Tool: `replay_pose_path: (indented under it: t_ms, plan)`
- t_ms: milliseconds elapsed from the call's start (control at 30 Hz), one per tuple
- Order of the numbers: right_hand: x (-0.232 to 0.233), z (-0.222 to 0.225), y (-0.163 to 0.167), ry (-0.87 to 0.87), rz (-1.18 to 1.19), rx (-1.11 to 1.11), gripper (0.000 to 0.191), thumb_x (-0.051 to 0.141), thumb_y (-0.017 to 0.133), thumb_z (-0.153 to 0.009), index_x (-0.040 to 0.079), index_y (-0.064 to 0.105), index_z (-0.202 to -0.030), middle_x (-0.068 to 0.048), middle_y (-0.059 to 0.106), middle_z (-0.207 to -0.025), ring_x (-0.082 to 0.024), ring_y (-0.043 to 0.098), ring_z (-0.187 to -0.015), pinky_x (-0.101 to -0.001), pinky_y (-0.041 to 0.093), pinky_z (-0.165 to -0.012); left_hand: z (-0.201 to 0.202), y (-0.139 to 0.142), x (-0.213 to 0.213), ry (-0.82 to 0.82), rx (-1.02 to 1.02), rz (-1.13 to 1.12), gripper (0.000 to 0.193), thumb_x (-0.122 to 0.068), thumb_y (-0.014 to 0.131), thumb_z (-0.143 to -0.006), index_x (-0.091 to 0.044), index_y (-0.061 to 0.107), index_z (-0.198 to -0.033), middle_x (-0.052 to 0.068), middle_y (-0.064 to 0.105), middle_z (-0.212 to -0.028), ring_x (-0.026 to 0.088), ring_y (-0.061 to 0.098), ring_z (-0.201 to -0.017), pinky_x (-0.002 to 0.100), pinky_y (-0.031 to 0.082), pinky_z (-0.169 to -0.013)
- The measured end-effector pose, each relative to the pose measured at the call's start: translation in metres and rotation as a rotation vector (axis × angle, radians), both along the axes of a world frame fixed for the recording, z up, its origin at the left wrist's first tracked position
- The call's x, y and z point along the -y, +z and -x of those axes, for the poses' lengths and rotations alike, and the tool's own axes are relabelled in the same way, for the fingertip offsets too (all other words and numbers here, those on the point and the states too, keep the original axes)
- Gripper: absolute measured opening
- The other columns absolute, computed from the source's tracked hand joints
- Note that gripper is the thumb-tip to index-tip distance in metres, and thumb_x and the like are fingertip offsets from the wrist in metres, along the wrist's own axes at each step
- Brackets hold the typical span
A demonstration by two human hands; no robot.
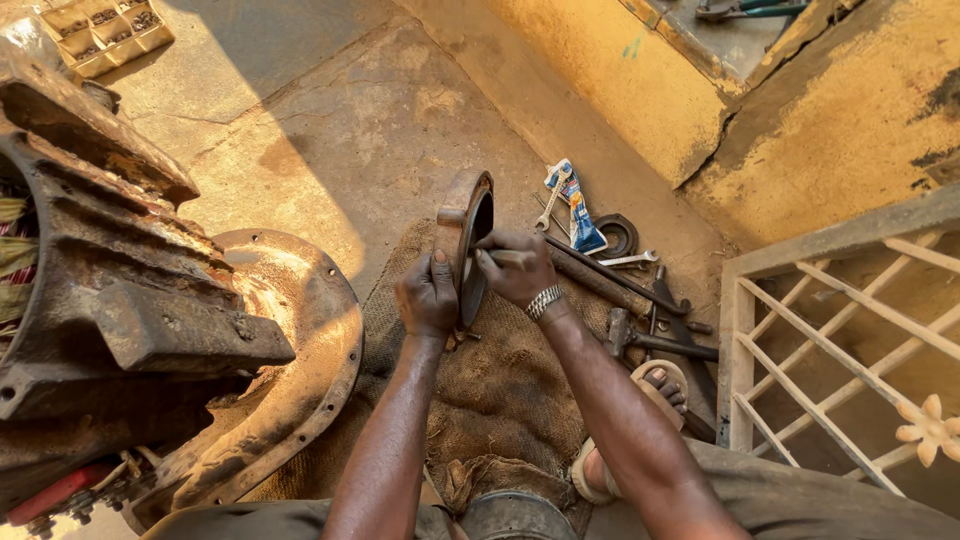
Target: The person sits on the ground and uses a small tool to scrape or clean the inner surface of a circular metal housing. After cleaning, the person places the housing onto a larger motor-like assembly.
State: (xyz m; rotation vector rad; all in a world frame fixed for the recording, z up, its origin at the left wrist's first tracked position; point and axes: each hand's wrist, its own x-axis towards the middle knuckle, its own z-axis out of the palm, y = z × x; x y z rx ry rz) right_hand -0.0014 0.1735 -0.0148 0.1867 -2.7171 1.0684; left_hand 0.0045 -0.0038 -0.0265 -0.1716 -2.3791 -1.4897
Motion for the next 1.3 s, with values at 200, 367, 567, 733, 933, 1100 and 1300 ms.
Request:
replay_pose_path:
  t_ms: [200,367,567,733,933,1100,1300]
  plan:
    - [-0.008,-0.007,0.002,0.061,0.034,-0.022,0.005,0.014,0.075,-0.092,0.01,0.078,-0.093,-0.009,0.078,-0.085,-0.014,0.076,-0.069,-0.0284,0.065,-0.055,0.004,-0.002,-0.004,-0.024,-0.018,-0.045,0.048,-0.04,0.048,-0.109,-0.014,0.06,-0.071,0.001,0.054,-0.055,0.014,0.052,-0.046,0.036,0.041,-0.043]
    - [-0.01,-0.009,-0.008,0.04,0.034,0.061,0.004,0.011,0.074,-0.091,0.01,0.077,-0.088,-0.009,0.08,-0.083,-0.014,0.076,-0.065,-0.0291,0.061,-0.05,0.01,-0.008,-0.005,-0.038,0.051,-0.065,0.046,-0.04,0.046,-0.109,-0.016,0.06,-0.072,-0.002,0.055,-0.055,0.012,0.051,-0.044,0.033,0.043,-0.039]
    - [-0.01,-0.01,-0.006,-0.007,0.03,0.026,0.005,0.014,0.076,-0.092,0.01,0.078,-0.09,-0.01,0.078,-0.081,-0.013,0.074,-0.064,-0.0274,0.062,-0.051,0.007,-0.011,-0.005,-0.021,0.013,-0.028,0.047,-0.04,0.049,-0.11,-0.015,0.059,-0.072,0.0,0.053,-0.054,0.012,0.049,-0.045,0.034,0.041,-0.041]
    - [-0.006,-0.014,0.006,-0.024,0.058,-0.093,0.009,0.016,0.076,-0.095,0.01,0.075,-0.089,-0.008,0.077,-0.082,-0.014,0.075,-0.066,-0.0273,0.062,-0.055,0.006,-0.011,-0.001,-0.05,0.018,-0.043,0.047,-0.04,0.048,-0.11,-0.015,0.059,-0.072,-0.001,0.053,-0.053,0.012,0.049,-0.044,0.034,0.041,-0.039]
    - [-0.008,-0.018,0.014,0.001,-0.035,-0.179,0.009,0.013,0.08,-0.089,0.007,0.075,-0.085,-0.01,0.075,-0.075,-0.018,0.072,-0.062,-0.0343,0.059,-0.056,0.007,-0.005,-0.006,-0.033,-0.012,-0.02,0.048,-0.04,0.049,-0.109,-0.014,0.061,-0.071,0.001,0.053,-0.053,0.013,0.049,-0.043,0.034,0.041,-0.04]
    - [-0.016,-0.02,0.013,0.1,-0.026,-0.189,0.004,0.011,0.078,-0.089,0.008,0.076,-0.089,-0.01,0.077,-0.08,-0.018,0.074,-0.064,-0.0309,0.06,-0.054,0.015,0.005,-0.012,-0.047,0.123,-0.003,0.048,-0.041,0.049,-0.108,-0.015,0.061,-0.07,0.002,0.052,-0.051,0.014,0.048,-0.042,0.036,0.039,-0.04]
    - [-0.016,-0.017,0.012,0.04,0.06,-0.142,0.007,0.01,0.08,-0.089,0.006,0.073,-0.088,-0.009,0.076,-0.079,-0.018,0.075,-0.066,-0.0302,0.06,-0.054,0.023,0.016,-0.023,-0.055,0.095,0.053,0.049,-0.042,0.048,-0.109,-0.016,0.062,-0.069,0.001,0.051,-0.053,0.015,0.048,-0.045,0.036,0.039,-0.043]
